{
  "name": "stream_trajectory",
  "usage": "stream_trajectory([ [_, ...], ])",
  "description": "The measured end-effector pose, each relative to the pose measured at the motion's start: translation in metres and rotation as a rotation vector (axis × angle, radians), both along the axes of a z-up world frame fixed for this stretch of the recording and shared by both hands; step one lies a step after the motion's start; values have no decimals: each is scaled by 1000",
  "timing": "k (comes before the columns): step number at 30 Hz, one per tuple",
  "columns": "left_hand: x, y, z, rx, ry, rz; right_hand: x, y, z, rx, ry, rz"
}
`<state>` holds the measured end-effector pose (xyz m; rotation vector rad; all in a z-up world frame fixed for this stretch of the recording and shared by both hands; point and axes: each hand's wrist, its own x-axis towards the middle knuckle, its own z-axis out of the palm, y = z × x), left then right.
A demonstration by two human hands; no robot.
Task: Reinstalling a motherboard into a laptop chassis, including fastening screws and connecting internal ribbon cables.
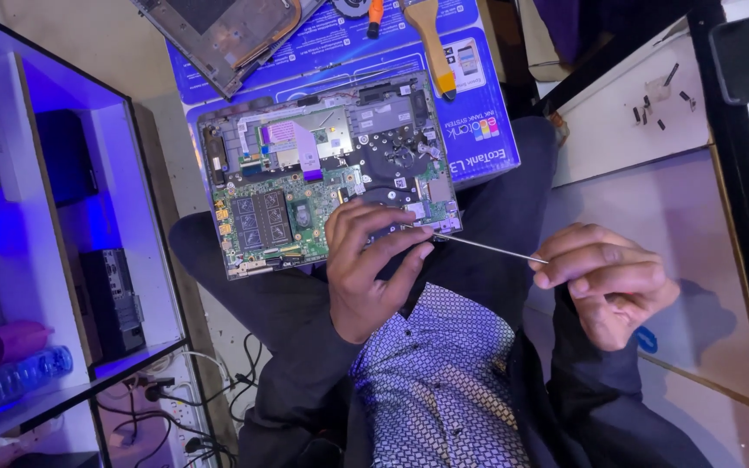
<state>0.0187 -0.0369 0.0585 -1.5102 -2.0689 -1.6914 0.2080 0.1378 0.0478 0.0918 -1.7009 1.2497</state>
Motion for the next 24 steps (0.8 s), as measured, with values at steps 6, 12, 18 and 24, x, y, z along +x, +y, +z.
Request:
stream_trajectory([
  [6,-4,2,5,-68,156,16,0,-7,21,112,-103,-17],
  [12,-3,5,8,-125,376,-52,1,-21,34,141,-139,-30],
  [18,-1,8,-2,-102,445,-27,7,-19,24,98,-133,-70],
  [24,5,-1,-21,238,-88,-65,31,0,-8,-12,-108,-144],
])
